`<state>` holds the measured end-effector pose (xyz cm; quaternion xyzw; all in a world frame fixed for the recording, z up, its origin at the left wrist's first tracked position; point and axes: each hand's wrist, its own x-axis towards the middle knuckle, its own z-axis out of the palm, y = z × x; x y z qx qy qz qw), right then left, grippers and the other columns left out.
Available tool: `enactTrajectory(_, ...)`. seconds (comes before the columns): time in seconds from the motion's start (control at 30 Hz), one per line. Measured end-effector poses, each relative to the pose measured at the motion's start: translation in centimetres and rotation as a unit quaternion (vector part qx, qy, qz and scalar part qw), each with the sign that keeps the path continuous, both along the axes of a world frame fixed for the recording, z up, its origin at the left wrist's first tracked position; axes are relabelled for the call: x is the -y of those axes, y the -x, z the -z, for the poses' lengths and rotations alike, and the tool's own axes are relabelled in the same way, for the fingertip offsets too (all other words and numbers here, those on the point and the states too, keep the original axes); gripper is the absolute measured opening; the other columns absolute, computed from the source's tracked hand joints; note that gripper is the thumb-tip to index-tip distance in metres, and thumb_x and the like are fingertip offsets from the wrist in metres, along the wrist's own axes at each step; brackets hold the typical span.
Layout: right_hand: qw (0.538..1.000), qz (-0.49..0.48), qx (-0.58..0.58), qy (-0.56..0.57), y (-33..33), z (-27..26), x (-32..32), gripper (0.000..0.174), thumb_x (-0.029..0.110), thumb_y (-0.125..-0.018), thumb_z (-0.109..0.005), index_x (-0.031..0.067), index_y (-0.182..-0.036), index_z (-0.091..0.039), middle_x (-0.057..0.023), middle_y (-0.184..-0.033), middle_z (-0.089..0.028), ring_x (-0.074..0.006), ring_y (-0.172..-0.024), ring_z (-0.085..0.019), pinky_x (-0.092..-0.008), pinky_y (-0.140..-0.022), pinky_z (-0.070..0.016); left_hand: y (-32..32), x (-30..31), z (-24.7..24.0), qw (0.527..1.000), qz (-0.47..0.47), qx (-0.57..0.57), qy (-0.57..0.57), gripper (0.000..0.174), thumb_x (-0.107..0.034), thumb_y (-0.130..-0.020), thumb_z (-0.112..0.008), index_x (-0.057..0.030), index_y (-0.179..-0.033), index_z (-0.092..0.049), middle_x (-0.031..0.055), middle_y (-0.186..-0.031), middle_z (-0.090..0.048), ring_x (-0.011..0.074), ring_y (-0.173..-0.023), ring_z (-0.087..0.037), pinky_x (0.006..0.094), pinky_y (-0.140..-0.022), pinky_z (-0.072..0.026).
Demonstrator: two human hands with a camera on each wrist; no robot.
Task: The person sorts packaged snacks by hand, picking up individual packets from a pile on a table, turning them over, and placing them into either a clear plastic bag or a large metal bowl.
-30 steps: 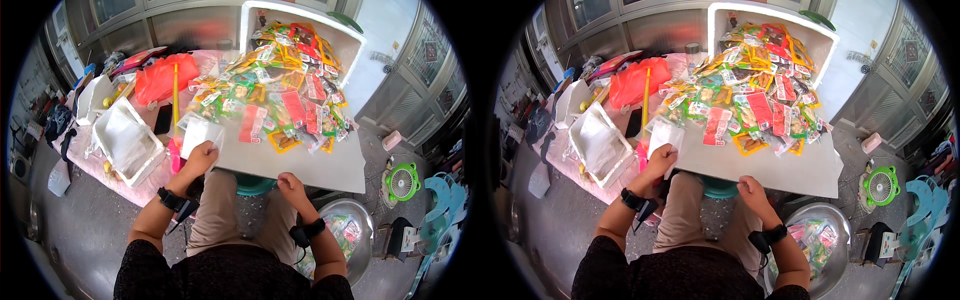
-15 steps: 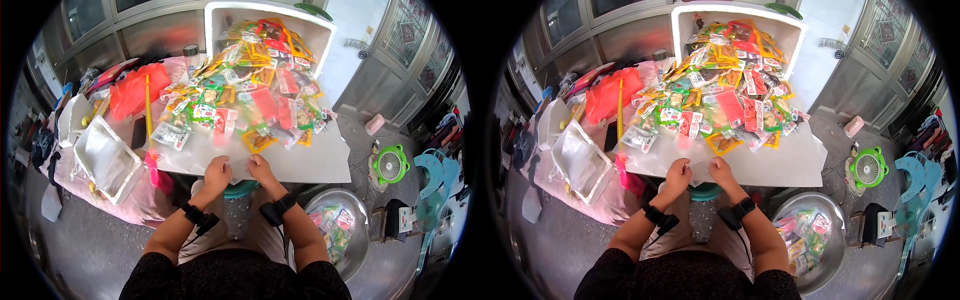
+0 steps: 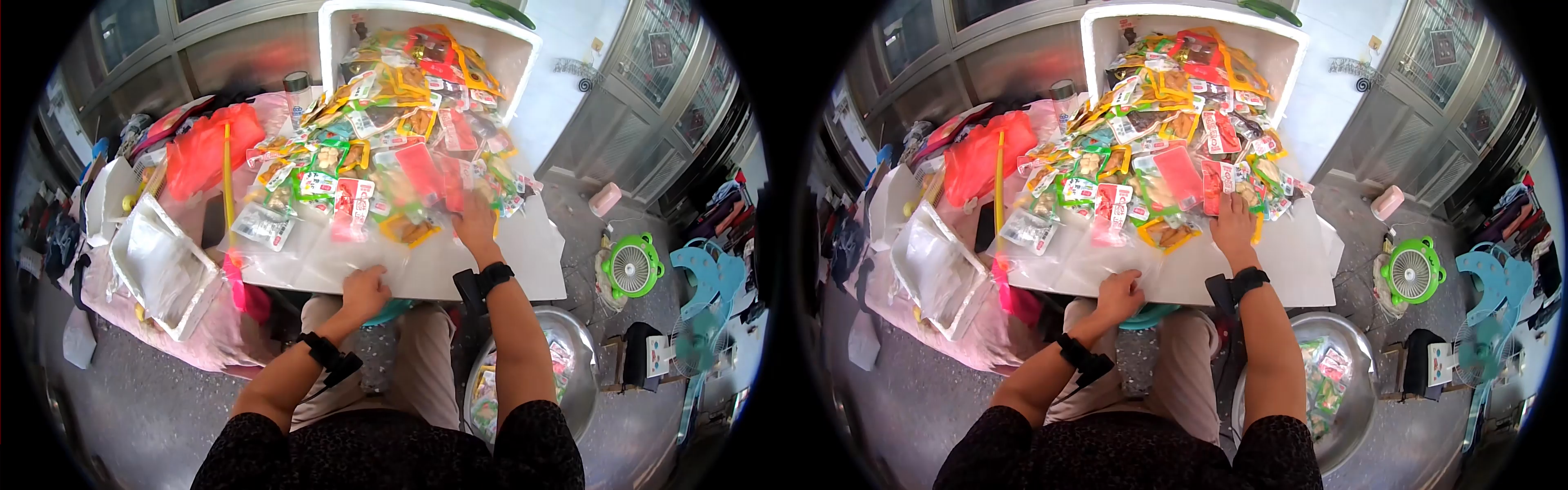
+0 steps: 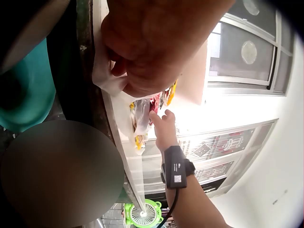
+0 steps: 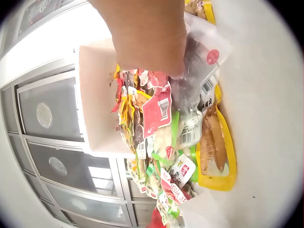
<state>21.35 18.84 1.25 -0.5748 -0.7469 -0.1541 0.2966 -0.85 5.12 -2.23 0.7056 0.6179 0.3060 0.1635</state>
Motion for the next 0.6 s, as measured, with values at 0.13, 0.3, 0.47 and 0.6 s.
enactTrajectory(0.13, 0.993, 0.002, 0.045, 0.107, 0.4, -0.2, -1.5, 0.041, 0.019, -0.068, -0.056, 0.0082, -0.106, -0.043, -0.0099, -0.109, -0.044, -0.0262, -0.101, -0.043, -0.039, -0.079, -0.0376, -0.2, 0.1, 0.1, 0.999, -0.007, -0.025, -0.03, 0.023, -0.019, -0.064, -0.055, -0.0064, -0.083, -0.057, 0.0072, -0.065, -0.056, 0.0259, -0.068, -0.052, 0.038, -0.062, -0.0406)
enactTrajectory(0.3, 0.993, -0.04, -0.039, 0.099, -1.0, 0.5, -1.6, 0.029, 0.016, -0.075, -0.051, 0.007, -0.102, -0.045, -0.0109, -0.1, -0.05, -0.0278, -0.089, -0.051, -0.0373, -0.073, -0.042, -0.6, 0.2, -0.4, 0.997, 0.007, -0.078, -0.02, 0.014, -0.02, -0.068, -0.052, -0.0069, -0.068, -0.054, 0.0085, -0.065, -0.056, 0.0273, -0.067, -0.052, 0.0402, -0.06, -0.0384)
enactTrajectory(0.47, 0.84, -0.124, -0.517, 0.111, -2.5, -2.2, 5.3, 0.019, 0.012, -0.082, -0.044, 0.0042, -0.098, -0.047, -0.0093, -0.089, -0.056, -0.0223, -0.079, -0.056, -0.033, -0.061, -0.0465, -0.9, -0.2, -0.1, 0.996, -0.015, -0.091, -0.003, 0.013, -0.018, -0.068, -0.05, -0.0066, -0.063, -0.051, 0.0106, -0.063, -0.055, 0.0294, -0.065, -0.052, 0.043, -0.058, -0.0371)
enactTrajectory(0.6, 0.529, -0.199, -0.766, 0.307, -2.1, -1.7, 12.5, 0.017, 0.011, -0.084, -0.041, 0.0028, -0.097, -0.048, -0.0087, -0.093, -0.055, -0.0183, -0.078, -0.056, -0.0315, -0.06, -0.0481, -1.1, -0.2, 0.3, 0.997, -0.027, -0.072, -0.012, 0.013, -0.017, -0.067, -0.05, -0.0063, -0.073, -0.054, 0.0108, -0.064, -0.056, 0.0296, -0.065, -0.053, 0.0429, -0.06, -0.0378)
